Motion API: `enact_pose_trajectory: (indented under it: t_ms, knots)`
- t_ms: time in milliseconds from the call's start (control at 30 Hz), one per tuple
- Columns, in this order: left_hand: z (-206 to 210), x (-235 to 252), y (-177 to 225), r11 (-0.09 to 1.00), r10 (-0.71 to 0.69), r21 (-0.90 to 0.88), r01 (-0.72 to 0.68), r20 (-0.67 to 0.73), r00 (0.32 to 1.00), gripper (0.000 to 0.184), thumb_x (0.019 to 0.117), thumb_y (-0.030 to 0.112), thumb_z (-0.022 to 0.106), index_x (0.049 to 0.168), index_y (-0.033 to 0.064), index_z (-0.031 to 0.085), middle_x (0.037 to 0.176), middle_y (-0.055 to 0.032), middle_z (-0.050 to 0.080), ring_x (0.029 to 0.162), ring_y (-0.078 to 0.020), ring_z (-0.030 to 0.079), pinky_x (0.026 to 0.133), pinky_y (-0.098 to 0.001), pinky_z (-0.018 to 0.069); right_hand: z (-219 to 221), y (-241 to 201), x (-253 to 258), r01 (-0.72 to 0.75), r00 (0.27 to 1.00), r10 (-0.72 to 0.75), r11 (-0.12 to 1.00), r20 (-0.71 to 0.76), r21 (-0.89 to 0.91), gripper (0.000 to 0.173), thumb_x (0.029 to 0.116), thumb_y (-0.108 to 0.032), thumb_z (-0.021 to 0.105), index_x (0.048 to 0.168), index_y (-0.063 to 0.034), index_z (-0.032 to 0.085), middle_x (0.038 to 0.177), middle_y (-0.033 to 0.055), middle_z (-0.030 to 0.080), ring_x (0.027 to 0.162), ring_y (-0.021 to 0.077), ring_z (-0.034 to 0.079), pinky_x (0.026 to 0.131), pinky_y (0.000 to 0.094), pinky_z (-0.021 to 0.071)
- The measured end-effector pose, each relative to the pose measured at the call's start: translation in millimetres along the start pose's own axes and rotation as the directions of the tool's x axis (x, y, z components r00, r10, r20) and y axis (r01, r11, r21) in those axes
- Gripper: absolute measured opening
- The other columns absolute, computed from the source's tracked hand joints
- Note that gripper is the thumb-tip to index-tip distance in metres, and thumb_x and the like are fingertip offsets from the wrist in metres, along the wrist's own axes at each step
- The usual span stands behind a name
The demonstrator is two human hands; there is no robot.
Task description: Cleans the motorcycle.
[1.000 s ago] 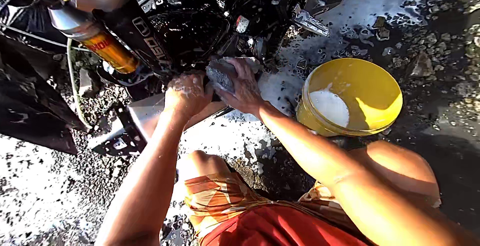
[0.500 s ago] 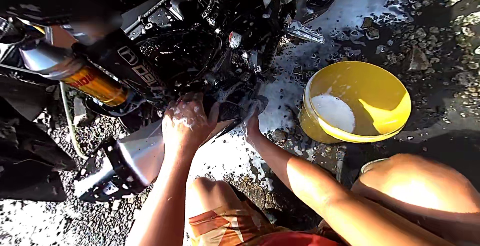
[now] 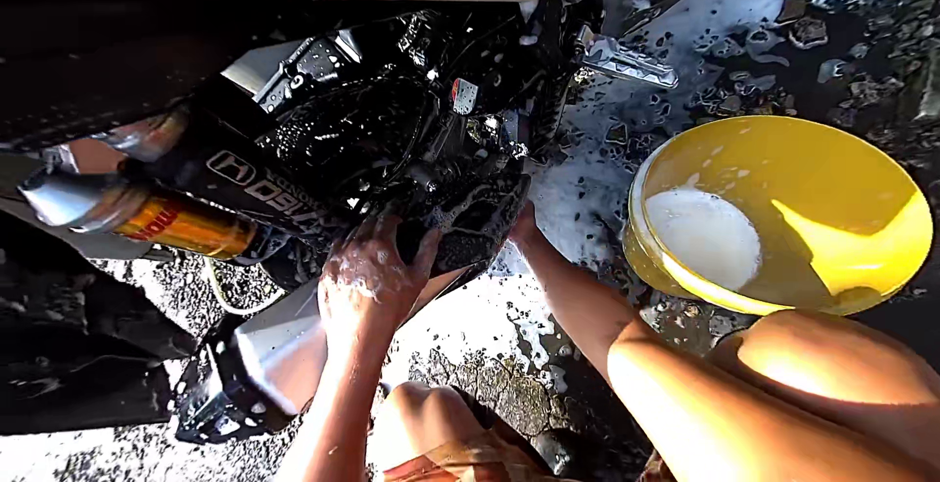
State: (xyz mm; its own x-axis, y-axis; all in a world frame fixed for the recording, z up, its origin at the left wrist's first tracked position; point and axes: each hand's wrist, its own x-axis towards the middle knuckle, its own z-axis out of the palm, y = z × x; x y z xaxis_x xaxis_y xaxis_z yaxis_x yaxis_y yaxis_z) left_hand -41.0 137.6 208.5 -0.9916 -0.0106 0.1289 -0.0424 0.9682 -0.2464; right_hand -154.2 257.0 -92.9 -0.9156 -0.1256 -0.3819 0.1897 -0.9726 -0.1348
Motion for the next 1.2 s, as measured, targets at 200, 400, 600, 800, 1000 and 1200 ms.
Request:
enact_pose_trajectory:
  t_ms: [200, 400, 600, 800, 1000, 1200]
  knots:
    - [-0.8, 1.0, 4.5, 0.999, -0.031, 0.013, 0.031, 0.01, 0.999, 0.075, 0.0894, 0.079, 0.045, 0.12, 0.016, 0.071, 0.119, -0.012, 0.072, 0.11, -0.0362, 0.068, 0.089, -0.0614, 0.0527, 20.0, -31.7, 26.6, 0.104, 0.995, -0.104, 0.995, 0.0, -0.013, 0.069, 0.1035, -0.065, 0.015, 0.129, -0.0165, 0.057, 0.111, 0.0068, 0.068, 0.102, 0.0185, 0.065, 0.083, 0.0455, 0.0571]
    - [-0.3, -0.8, 3.9, 1.0, -0.021, 0.021, 0.021, 0.003, 1.0, 0.075, 0.0905, 0.078, 0.042, 0.123, 0.0173, 0.071, 0.121, -0.0128, 0.071, 0.113, -0.0372, 0.067, 0.093, -0.0626, 0.0504, 23.0, -31.4, 10.0, -0.035, 0.998, 0.026, 0.989, -0.061, -0.142, 0.068, 0.1045, -0.065, 0.016, 0.131, -0.0163, 0.055, 0.112, 0.008, 0.067, 0.101, 0.0201, 0.065, 0.083, 0.0448, 0.0566]
    - [3.2, -3.1, 1.8, 1.0, -0.005, 0.014, 0.005, -0.043, 0.999, 0.076, 0.0916, 0.076, 0.04, 0.122, 0.0145, 0.071, 0.119, -0.0153, 0.071, 0.11, -0.0391, 0.068, 0.09, -0.0643, 0.0503, 43.1, -101.6, -8.6, -0.002, 0.932, -0.293, 0.585, -0.213, -0.811, 0.055, 0.1122, -0.035, 0.027, 0.15, 0.0028, 0.041, 0.153, 0.026, 0.044, 0.142, 0.0356, 0.043, 0.113, 0.0572, 0.0389]
    - [6.1, -5.5, 4.8, 0.999, -0.004, 0.037, 0.007, -0.077, 0.997, 0.075, 0.0924, 0.074, 0.038, 0.121, 0.0124, 0.071, 0.117, -0.017, 0.072, 0.108, -0.0393, 0.069, 0.087, -0.0629, 0.0508, 86.9, -119.2, -56.7, 0.131, 0.991, 0.046, -0.05, 0.129, -0.99, 0.056, 0.111, -0.043, 0.029, 0.144, -0.0067, 0.056, 0.149, 0.0204, 0.053, 0.144, 0.034, 0.044, 0.119, 0.0585, 0.0316]
    - [10.0, -6.0, 7.2, 0.998, 0.004, 0.06, 0.003, -0.119, 0.993, 0.075, 0.093, 0.074, 0.038, 0.116, 0.011, 0.073, 0.114, -0.0147, 0.073, 0.104, -0.0363, 0.071, 0.086, -0.0598, 0.0523, 124.5, -144.8, -42.5, 0.309, 0.862, 0.477, -0.23, 0.17, -0.923, 0.053, 0.1123, -0.042, 0.029, 0.145, -0.0119, 0.058, 0.151, 0.01, 0.055, 0.144, 0.0228, 0.046, 0.122, 0.0504, 0.0299]
    - [8.6, -4.8, 9.6, 0.998, 0.003, 0.056, 0.004, -0.125, 0.992, 0.071, 0.0933, 0.071, 0.039, 0.111, 0.0114, 0.074, 0.111, -0.0138, 0.073, 0.103, -0.0339, 0.071, 0.084, -0.058, 0.0528, 129.0, -129.6, -0.6, 0.215, 0.866, 0.499, -0.451, -0.045, -0.866, 0.08, 0.1005, -0.073, 0.03, 0.144, -0.0125, 0.059, 0.147, 0.0175, 0.057, 0.14, 0.0344, 0.05, 0.116, 0.0635, 0.0333]
